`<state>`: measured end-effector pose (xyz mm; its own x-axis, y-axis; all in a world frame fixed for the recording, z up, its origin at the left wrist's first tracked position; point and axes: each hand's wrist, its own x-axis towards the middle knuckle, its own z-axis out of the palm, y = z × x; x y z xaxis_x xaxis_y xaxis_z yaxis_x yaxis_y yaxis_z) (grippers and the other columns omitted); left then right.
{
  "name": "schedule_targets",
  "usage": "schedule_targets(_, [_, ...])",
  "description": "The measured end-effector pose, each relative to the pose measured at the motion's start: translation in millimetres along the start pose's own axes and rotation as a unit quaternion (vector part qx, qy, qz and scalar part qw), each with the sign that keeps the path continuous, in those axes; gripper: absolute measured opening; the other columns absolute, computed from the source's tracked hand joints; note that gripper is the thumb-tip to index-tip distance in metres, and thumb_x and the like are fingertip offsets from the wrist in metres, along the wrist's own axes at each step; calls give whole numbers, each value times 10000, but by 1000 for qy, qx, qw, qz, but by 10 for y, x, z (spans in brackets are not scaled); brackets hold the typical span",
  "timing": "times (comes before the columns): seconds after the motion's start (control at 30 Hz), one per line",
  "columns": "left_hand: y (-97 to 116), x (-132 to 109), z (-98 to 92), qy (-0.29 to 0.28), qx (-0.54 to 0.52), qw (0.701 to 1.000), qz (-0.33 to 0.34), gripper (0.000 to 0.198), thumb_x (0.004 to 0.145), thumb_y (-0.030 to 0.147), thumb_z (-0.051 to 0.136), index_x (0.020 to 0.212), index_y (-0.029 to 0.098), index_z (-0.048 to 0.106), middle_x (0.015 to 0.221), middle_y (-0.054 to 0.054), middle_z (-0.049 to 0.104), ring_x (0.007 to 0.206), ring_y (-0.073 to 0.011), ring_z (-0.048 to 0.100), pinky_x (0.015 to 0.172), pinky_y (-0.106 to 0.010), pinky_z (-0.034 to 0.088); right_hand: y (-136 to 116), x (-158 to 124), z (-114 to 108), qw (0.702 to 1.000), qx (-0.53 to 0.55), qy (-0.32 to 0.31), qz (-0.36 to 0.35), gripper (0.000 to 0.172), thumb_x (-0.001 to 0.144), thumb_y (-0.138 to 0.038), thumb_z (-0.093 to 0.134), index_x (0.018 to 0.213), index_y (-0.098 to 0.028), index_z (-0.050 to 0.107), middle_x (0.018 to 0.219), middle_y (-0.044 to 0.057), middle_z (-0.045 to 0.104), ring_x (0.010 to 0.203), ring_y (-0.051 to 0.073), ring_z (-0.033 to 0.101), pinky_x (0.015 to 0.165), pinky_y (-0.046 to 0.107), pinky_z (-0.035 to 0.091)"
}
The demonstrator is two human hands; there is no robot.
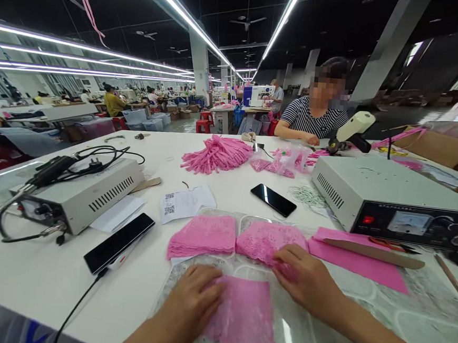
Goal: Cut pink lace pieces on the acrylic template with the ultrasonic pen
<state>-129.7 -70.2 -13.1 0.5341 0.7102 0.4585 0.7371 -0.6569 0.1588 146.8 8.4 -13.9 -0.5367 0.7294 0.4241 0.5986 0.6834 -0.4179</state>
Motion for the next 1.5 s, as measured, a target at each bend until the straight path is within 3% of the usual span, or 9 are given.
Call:
schedule_targets(0.17, [-46,562,255,-1,20,999,-47,177,842,181,630,1019,190,613,1066,-88,640,1001,-257,599,848,-437,512,7,266,240,999,-2,-34,10,52,843,-188,596,882,-166,623,877,63,626,856,230,584,725,390,497])
schedule_targets(0.3, [-147,832,411,-1,20,997,-77,248,804,270,703,1017,181,614,1109,-96,629,1045,-265,584,880,-445,485,112,347,246,996,42,-67,48,171,938,-311,567,891,-155,617,856,9,625,756,149,607,695,332,527])
schedule_targets(0.43, [-141,1003,519,9,13,995,-97,321,774,370,734,1016,184,635,1144,-102,622,1072,-271,574,905,-452,456,228,393,181,986,117,-89,80,210,947,-344,559,931,-144,622,847,6,637,697,135,618,642,304,541])
schedule_targets(0.63, [-140,1158,655,3,22,992,-127,51,826,176,664,867,146,657,1098,-91,637,1044,-250,584,948,-474,421,338,414,57,974,186,-63,116,232,946,-365,555,902,-148,624,839,5,636,727,147,621,675,322,539])
schedule_targets(0.83, [-207,1269,567,9,0,986,-167,91,909,177,574,943,145,652,1048,-59,636,1014,-210,586,925,-433,442,491,401,-123,962,219,-16,160,228,939,-368,565,917,-148,620,827,0,627,692,138,609,648,309,534])
schedule_targets(1.07, [243,1379,577,-25,-97,977,-187,169,797,322,689,703,183,668,691,6,632,645,-150,601,598,-255,467,525,358,-267,941,274,45,192,212,940,-352,568,934,-144,611,809,-7,617,629,114,590,575,267,523])
schedule_targets(1.2, [557,1503,792,-1,-108,972,-207,347,717,430,735,886,147,628,827,-42,640,719,-193,609,589,-279,473,440,366,-325,925,293,115,212,202,937,-343,576,933,-143,610,811,-7,617,624,110,587,568,261,521])
schedule_targets(1.3, [639,1613,879,25,-102,973,-205,157,839,291,581,872,138,580,818,-54,613,723,-189,587,599,-286,465,368,292,-476,910,295,174,233,212,928,-352,584,895,-143,601,755,-20,607,599,109,583,571,269,522])
schedule_targets(1.5, [745,1382,863,16,-115,993,-24,180,770,74,490,878,174,595,864,-56,628,833,-218,566,742,-366,451,323,-553,-762,879,237,243,334,238,827,-416,485,709,-215,535,617,-6,643,612,181,652,548,278,530])
